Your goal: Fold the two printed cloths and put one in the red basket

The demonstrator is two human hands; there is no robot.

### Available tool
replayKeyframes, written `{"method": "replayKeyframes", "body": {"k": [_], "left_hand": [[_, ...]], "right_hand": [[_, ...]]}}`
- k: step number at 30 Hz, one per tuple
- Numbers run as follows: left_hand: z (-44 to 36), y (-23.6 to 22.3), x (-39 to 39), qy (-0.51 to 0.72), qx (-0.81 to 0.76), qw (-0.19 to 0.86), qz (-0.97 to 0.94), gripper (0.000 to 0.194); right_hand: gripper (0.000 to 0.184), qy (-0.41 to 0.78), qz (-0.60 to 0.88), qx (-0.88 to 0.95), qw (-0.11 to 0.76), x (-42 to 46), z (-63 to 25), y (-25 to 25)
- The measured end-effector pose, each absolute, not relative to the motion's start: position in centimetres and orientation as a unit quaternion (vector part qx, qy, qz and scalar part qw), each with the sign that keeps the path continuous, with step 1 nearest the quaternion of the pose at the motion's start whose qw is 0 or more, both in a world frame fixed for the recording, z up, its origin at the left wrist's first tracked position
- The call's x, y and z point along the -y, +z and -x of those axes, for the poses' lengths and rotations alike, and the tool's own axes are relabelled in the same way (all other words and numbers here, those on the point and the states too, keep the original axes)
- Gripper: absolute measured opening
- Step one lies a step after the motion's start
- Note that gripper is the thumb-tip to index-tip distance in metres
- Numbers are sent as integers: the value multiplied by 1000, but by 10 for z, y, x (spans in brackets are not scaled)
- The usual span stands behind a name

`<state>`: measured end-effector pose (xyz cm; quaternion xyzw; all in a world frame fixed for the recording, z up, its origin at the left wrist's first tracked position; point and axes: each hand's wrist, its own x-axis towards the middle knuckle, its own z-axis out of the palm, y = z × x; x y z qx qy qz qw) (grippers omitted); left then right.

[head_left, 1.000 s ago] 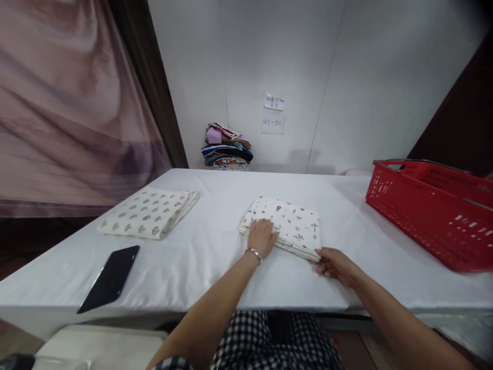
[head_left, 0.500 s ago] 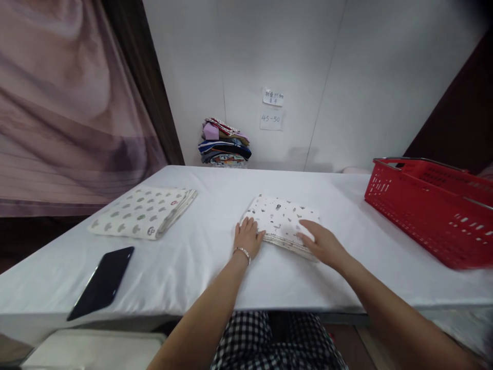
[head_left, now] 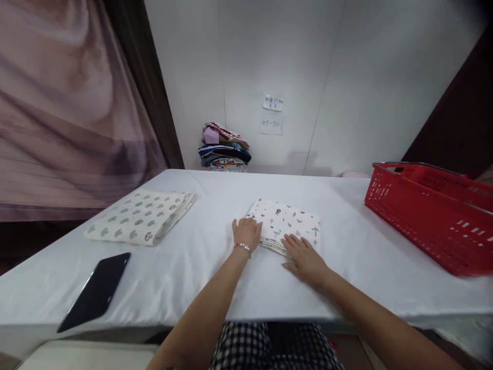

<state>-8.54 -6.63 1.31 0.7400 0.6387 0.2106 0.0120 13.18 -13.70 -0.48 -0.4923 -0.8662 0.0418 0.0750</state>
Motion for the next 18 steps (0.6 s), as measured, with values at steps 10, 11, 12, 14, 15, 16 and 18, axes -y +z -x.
{"method": "replayKeyframes", "body": {"k": [10, 11, 12, 14, 15, 16, 18], "left_hand": [[91, -1, 37, 113, -695, 78, -706, 57], [91, -1, 37, 112, -693, 77, -708, 58], [91, -1, 38, 111, -692, 76, -709, 58], [91, 0, 39, 110, -692, 71, -710, 58], [91, 0, 39, 111, -692, 67, -710, 58], [91, 0, 39, 112, -693, 63, -710, 58], [92, -1, 38, 113, -691, 58, -711, 57]], "right_hand": [[60, 198, 505, 835, 97, 126, -137, 10], [59, 223, 519, 818, 111, 117, -140, 15], [58, 231, 540, 799, 129, 107, -144, 20], [59, 189, 592, 767, 161, 83, -153, 25], [60, 147, 622, 752, 165, 71, -158, 25], [60, 110, 650, 736, 155, 60, -162, 23], [61, 73, 700, 701, 116, 43, -171, 14]]}}
